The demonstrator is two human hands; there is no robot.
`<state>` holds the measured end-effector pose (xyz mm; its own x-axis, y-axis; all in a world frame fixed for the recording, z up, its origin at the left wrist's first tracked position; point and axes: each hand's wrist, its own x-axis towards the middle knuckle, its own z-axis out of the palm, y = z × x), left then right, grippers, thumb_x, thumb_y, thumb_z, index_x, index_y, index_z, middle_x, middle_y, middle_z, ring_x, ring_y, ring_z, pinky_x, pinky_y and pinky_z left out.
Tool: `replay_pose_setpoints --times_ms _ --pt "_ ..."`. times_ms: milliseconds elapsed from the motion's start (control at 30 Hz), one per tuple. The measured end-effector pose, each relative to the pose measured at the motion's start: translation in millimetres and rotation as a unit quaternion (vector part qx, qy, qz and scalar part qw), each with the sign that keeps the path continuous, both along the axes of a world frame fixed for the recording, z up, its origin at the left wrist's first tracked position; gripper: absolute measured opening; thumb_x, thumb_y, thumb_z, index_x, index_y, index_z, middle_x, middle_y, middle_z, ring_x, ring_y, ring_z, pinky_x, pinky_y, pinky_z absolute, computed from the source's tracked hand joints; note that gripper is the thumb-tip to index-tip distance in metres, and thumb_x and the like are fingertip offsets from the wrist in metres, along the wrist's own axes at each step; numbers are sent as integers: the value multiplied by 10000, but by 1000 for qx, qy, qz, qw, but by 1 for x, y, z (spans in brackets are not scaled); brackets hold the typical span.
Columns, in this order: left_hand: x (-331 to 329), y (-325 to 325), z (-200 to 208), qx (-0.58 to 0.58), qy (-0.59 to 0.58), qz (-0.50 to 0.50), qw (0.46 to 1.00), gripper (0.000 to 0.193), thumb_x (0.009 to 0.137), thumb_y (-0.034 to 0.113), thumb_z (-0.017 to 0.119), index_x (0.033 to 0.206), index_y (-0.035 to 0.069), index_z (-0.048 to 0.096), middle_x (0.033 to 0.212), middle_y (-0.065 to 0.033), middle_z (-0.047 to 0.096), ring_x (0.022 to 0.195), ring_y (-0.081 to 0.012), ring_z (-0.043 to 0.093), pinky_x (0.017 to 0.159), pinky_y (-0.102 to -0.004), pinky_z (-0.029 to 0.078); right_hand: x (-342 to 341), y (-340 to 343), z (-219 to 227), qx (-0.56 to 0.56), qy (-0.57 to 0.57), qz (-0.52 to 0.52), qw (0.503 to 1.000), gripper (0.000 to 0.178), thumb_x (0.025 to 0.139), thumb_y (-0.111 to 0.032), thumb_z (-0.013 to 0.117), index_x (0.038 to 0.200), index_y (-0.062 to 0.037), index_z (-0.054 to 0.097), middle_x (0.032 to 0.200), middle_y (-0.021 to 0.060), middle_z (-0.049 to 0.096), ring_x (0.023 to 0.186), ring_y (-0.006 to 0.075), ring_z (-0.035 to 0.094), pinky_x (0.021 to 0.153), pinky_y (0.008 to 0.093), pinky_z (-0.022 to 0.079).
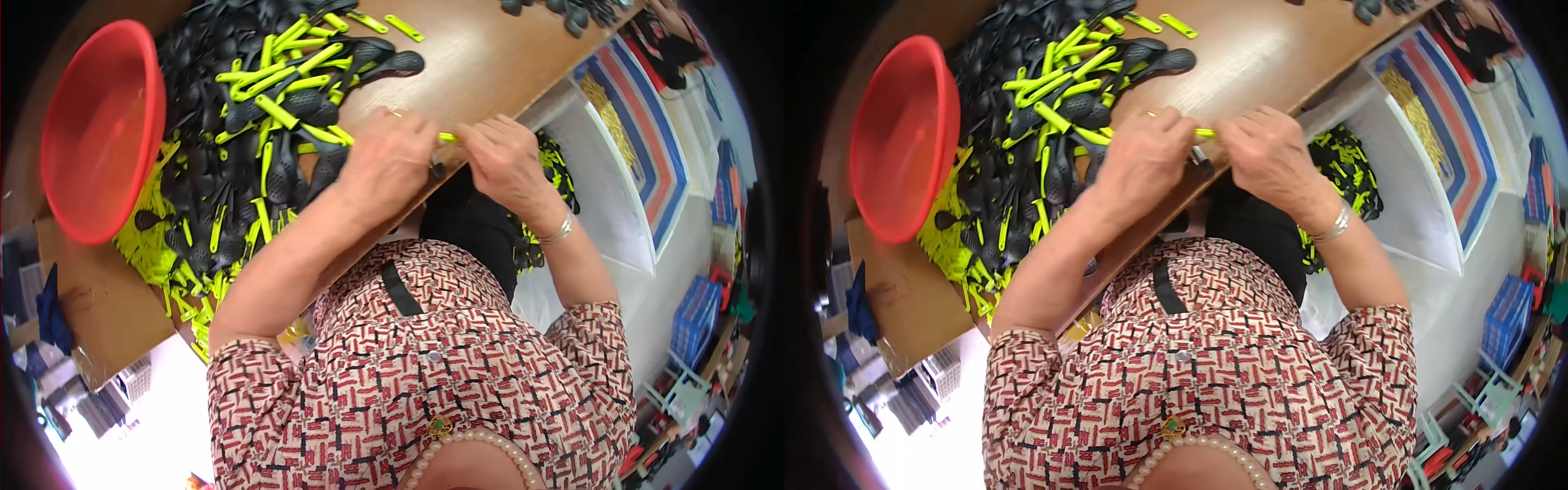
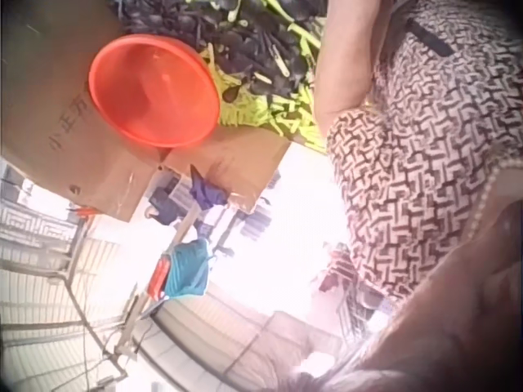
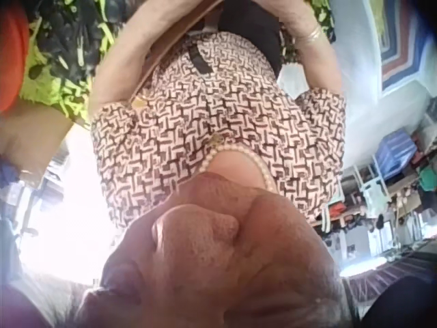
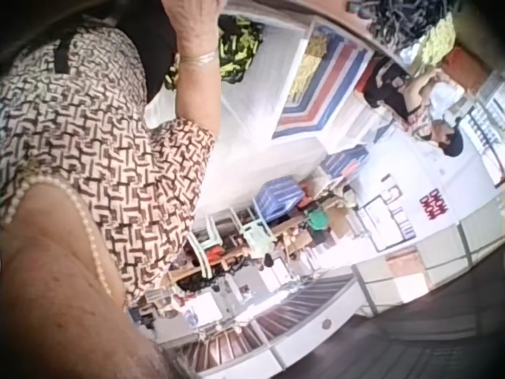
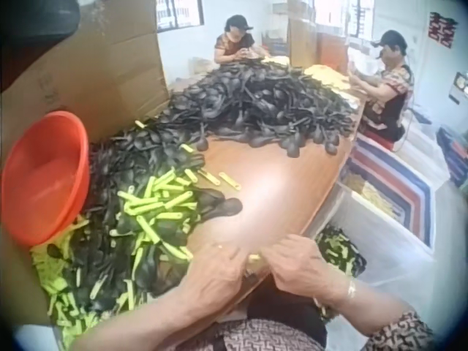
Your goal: The person assembles plastic utensils by attaching handle pieces onto utensil heads by hand and tapping them into place with a small hammer.
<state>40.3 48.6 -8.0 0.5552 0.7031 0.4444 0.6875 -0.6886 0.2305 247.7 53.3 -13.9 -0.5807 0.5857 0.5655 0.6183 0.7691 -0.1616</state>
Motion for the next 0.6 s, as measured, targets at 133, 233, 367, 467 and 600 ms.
replay_pose_setpoints --times_ms 133,233,367,467,600 --pt "13 -7 -18 -58 -103 67 991 50 885 86 640 904 40 647 800 -144 585 752 -338 619 664 -427 489 12 16 -3 -33 7 34 999 136 786 -43 638 921 -59 634 715 97 596 671 296 587 647 386 471" --pt "-8 7 -11 -227 -200 -11 953 232 948 151 643 1156 59 686 900 -159 654 763 -321 632 696 -368 499 16 36 1 -69 15 53 996 145 805 -60 680 945 -87 652 738 92 613 694 306 601 658 395 474" --pt "-31 2 6 -188 -147 19 971 229 963 134 626 1170 45 673 1012 -151 690 822 -279 660 736 -336 515 9 45 12 -70 10 90 993 120 828 -68 671 944 -92 658 759 80 633 696 291 619 670 387 475" --pt "-35 -1 19 -174 -193 60 964 234 960 122 628 1175 36 661 915 -149 644 744 -266 620 697 -345 496 -6 38 24 -33 16 85 996 79 839 -90 636 917 -92 640 742 58 630 698 263 625 676 361 456" --pt "-40 -10 31 -147 -146 72 976 175 950 117 640 1087 10 661 834 -142 577 712 -273 582 652 -348 454 -12 34 24 67 -10 83 994 78 791 -82 645 862 -86 611 677 45 560 653 226 589 654 344 433"
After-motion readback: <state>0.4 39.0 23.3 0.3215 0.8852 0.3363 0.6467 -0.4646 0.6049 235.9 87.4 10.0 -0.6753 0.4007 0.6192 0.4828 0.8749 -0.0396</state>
